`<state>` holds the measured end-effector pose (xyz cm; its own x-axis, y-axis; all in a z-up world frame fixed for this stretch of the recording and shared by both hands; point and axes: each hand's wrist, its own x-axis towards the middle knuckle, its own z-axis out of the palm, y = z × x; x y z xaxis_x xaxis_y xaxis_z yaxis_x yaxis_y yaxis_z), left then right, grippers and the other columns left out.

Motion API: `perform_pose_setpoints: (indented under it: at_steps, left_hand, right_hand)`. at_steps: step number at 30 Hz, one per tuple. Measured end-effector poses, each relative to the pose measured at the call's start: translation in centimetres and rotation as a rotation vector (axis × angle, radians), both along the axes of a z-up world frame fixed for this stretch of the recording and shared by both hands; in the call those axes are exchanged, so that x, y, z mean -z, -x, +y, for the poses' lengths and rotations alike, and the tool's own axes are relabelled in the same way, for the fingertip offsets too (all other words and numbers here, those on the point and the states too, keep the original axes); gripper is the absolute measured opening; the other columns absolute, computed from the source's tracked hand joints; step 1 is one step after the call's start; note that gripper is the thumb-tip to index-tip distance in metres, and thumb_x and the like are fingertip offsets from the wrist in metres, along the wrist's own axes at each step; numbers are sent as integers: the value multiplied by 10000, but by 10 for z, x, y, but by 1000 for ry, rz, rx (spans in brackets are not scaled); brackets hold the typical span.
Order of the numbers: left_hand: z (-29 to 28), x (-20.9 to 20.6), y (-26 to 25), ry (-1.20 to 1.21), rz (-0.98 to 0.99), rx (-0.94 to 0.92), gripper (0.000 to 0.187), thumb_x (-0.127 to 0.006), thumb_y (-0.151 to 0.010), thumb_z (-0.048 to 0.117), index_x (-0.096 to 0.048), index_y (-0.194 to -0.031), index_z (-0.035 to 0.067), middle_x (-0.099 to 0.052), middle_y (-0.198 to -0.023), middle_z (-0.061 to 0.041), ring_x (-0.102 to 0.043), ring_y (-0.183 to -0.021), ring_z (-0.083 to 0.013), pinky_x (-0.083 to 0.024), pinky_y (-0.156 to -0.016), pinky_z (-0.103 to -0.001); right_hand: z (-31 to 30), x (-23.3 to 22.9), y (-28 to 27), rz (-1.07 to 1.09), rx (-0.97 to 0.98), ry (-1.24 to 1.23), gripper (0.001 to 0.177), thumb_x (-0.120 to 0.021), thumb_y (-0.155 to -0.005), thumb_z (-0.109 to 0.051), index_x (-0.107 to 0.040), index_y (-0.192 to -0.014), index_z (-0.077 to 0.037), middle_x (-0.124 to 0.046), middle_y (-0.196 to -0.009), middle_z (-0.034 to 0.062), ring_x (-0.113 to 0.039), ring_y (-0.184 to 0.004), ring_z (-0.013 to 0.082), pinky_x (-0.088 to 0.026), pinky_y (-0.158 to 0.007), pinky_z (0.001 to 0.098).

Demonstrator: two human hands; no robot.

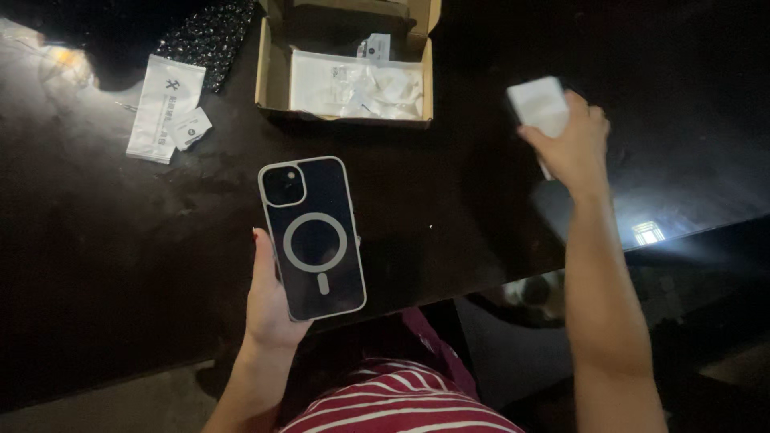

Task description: The person removes protective films from a transparent phone case, aligns it with a smartphone, and snaps it into place. They then inspect the fit and handle the phone with the case installed.

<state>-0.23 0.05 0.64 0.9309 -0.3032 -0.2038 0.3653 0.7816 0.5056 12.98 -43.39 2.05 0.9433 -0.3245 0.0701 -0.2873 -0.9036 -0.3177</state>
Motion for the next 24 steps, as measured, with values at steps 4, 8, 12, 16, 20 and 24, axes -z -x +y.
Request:
perform_pose_setpoints:
  at_steps: [4,8,12,16,20,24]
  left_hand:
    - [0,3,0,43,-84,-20,649,-220,-1147,512,-528,-1402,1,-661,-1294,-185,-665,-1175,-294,-577,-980,-449]
    - [0,2,-1,141,-27,-52,652,-239,-1161,510,-515,-1437,-12,-638,-1340,-200,-645,-1212,-315,-563,-1015,-462]
    - [9,-13,5,381,-105,17,740,-245,-1098,586,-432,-1503,-5,-548,-1436,-268,-577,-1300,-414,-538,-1033,-565]
    - [21,-25,11,377,-134,-47,805,-243,-1067,624,-337,-1566,0,-454,-1521,-298,-475,-1411,-442,-471,-1112,-608]
    - [31,-27,20,478,-179,-40,824,-208,-1097,624,-323,-1605,-15,-440,-1561,-309,-448,-1431,-456,-442,-1143,-597]
    - [37,-21,25,446,-111,-50,799,-187,-1079,610,-330,-1572,-2,-457,-1518,-316,-484,-1377,-480,-464,-1127,-599]
  right_hand:
    - [63,-30,-14,-201,-322,-159,891,-868,-865,-348,-433,-1598,-86,-499,-1463,198,-508,-1356,350,-463,-1102,499]
    - [130,-47,-48,-354,-703,-42,885,-895,-902,-323,-425,-1611,-78,-466,-1543,213,-443,-1444,405,-393,-1196,524]
    - [201,-55,-85,-423,-922,154,858,-918,-823,-341,-489,-1512,-63,-435,-1507,263,-396,-1411,458,-310,-1160,565]
    - [302,-49,-105,-267,-1257,-244,559,-793,-1010,-178,-545,-1511,-158,-471,-1605,140,-412,-1523,330,-329,-1297,483]
    - [407,-33,-134,-163,-1498,-79,812,-776,-825,-16,-443,-1545,-189,-426,-1612,134,-344,-1497,327,-182,-1195,570]
    - [450,-34,-146,273,-1398,197,1077,-833,-671,-4,-329,-1579,-285,-353,-1598,118,-306,-1478,272,-49,-1123,699]
